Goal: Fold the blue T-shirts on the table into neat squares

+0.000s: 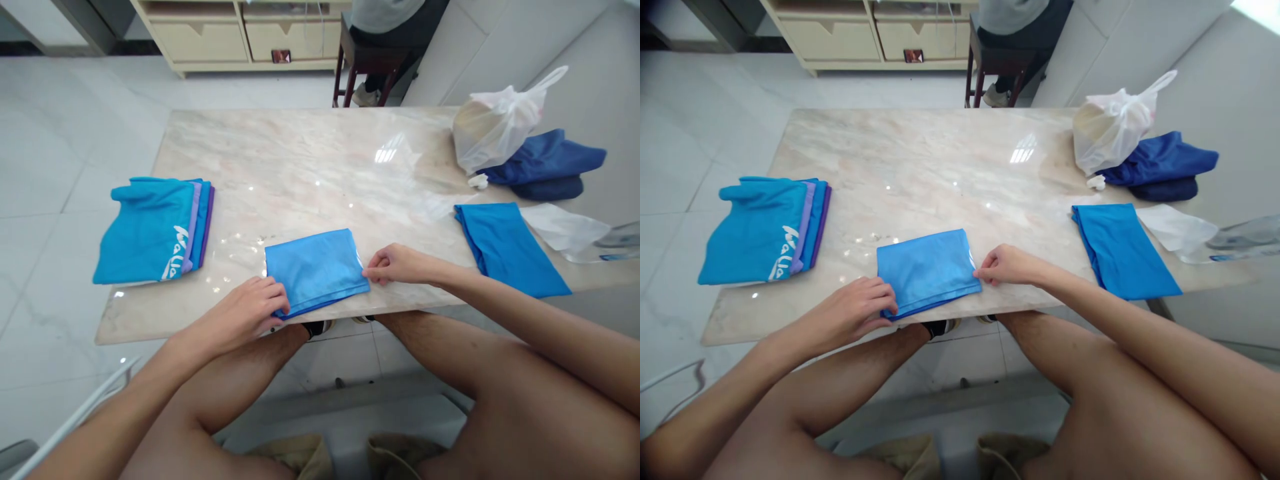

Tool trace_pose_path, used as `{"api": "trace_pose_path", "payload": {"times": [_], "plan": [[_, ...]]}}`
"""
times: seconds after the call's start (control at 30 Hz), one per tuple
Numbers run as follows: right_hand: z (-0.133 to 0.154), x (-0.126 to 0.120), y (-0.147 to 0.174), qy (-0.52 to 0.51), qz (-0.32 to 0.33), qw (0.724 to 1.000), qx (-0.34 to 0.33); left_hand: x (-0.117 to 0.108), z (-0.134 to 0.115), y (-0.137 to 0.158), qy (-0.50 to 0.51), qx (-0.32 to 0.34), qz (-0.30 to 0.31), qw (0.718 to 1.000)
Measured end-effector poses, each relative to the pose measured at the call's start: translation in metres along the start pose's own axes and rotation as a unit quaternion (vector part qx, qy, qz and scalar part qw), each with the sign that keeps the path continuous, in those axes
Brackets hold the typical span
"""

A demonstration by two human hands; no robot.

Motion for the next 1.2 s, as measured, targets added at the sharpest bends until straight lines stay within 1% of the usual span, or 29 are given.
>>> {"api": "trace_pose_path", "payload": {"times": [0.1, 0.17, 0.23, 0.3, 0.37, 0.4, 0.43, 0.5, 0.57, 0.6, 0.67, 0.7, 0.77, 0.87, 0.97, 1.1, 1.2], "plan": [[0.009, 0.003, -0.003, 0.035, 0.025, 0.999, -0.010, 0.007, 0.004, 0.002, 0.057, -0.024, 0.039, 0.997], [0.016, 0.007, -0.005, 0.048, 0.012, 0.999, -0.007, 0.008, 0.005, 0.002, 0.064, -0.043, 0.036, 0.996], [0.022, 0.006, -0.009, 0.063, -0.038, 0.997, 0.000, 0.010, 0.000, 0.001, 0.029, -0.044, 0.029, 0.998], [0.027, 0.001, -0.012, 0.074, -0.109, 0.991, 0.008, 0.012, -0.010, -0.001, -0.035, -0.033, 0.026, 0.999], [0.032, -0.004, -0.018, 0.083, -0.171, 0.982, 0.000, 0.015, -0.018, -0.003, -0.088, -0.032, 0.027, 0.995], [0.036, -0.007, -0.021, 0.091, -0.195, 0.976, -0.012, 0.016, -0.019, -0.003, -0.103, -0.042, 0.032, 0.993], [0.039, -0.010, -0.024, 0.103, -0.216, 0.970, -0.030, 0.016, -0.018, -0.004, -0.111, -0.061, 0.040, 0.991], [0.048, -0.017, -0.030, 0.128, -0.254, 0.955, -0.080, 0.013, -0.011, -0.002, -0.119, -0.120, 0.051, 0.984], [0.056, -0.022, -0.032, 0.146, -0.284, 0.938, -0.133, 0.003, 0.001, 0.004, -0.132, -0.198, 0.044, 0.970], [0.060, -0.023, -0.033, 0.151, -0.292, 0.931, -0.159, -0.004, 0.007, 0.009, -0.143, -0.240, 0.031, 0.960], [0.069, -0.022, -0.034, 0.157, -0.295, 0.921, -0.201, -0.019, 0.018, 0.019, -0.167, -0.311, 0.001, 0.936], [0.074, -0.020, -0.035, 0.160, -0.292, 0.918, -0.217, -0.026, 0.022, 0.024, -0.178, -0.337, -0.013, 0.925], [0.084, -0.013, -0.038, 0.161, -0.278, 0.919, -0.229, -0.035, 0.028, 0.031, -0.193, -0.366, -0.035, 0.909], [0.095, 0.001, -0.048, 0.140, -0.247, 0.937, -0.206, -0.038, 0.038, 0.036, -0.201, -0.382, -0.055, 0.900], [0.104, 0.015, -0.060, 0.100, -0.226, 0.956, -0.161, -0.032, 0.053, 0.039, -0.201, -0.388, -0.080, 0.896], [0.108, 0.026, -0.074, 0.060, -0.234, 0.968, -0.072, -0.023, 0.074, 0.040, -0.192, -0.398, -0.119, 0.889], [0.112, 0.031, -0.081, 0.008, -0.238, 0.970, -0.041, -0.019, 0.084, 0.040, -0.177, -0.397, -0.145, 0.889]]}}
Point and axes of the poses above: each hand's wrist, its own y-axis away from the middle knuckle, its own x-axis out of the palm, z = x × y, the point moved 9 cm from there along -y, towards the middle knuckle, and after that the axes turned 2 degrees about -x, right-handed, at the moved point
